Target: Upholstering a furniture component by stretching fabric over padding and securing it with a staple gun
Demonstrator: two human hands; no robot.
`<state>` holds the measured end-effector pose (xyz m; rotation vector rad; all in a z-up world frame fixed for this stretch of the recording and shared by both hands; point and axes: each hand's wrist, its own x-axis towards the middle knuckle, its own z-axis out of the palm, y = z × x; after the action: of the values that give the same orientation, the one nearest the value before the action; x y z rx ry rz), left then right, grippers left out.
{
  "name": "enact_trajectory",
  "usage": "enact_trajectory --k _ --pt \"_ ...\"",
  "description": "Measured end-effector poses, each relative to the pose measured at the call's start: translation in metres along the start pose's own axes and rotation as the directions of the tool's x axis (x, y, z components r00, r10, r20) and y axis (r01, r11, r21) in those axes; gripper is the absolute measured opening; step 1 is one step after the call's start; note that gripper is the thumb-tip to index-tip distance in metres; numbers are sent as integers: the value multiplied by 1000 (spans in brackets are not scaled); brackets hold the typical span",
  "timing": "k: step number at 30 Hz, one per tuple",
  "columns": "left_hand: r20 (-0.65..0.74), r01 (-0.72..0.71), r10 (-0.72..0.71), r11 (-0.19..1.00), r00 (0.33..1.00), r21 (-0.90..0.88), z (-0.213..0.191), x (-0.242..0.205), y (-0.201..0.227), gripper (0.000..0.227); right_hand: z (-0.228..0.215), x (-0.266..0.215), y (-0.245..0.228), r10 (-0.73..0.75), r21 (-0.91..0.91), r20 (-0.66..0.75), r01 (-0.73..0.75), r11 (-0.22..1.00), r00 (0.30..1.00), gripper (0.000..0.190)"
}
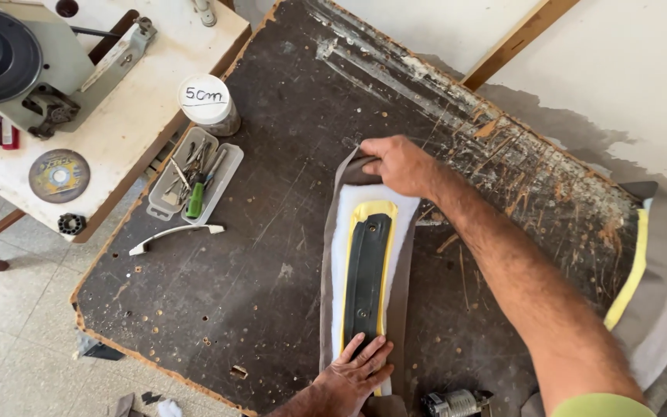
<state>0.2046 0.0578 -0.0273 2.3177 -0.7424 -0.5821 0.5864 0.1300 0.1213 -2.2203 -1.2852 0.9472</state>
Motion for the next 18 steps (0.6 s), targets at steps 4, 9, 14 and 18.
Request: enact_trajectory --k 4,9,14,18 --pt "-165 13 7 993 986 119 30 4 -5 105 -2 -23 -16 -86 104 69 78 991 994 9" --pt "-184 -25 35 998 982 55 23 0 -5 106 -3 -38 -19 -140 31 65 138 990 988 26" --pt "-204 -2 33 988 978 151 20 1 -2 109 -13 -45 -45 -40 -74 143 51 996 989 52" --pt "-65 -26 30 997 997 72 -5 -6 4 106 -15 -46 -61 24 -108 189 -3 994 982 38"
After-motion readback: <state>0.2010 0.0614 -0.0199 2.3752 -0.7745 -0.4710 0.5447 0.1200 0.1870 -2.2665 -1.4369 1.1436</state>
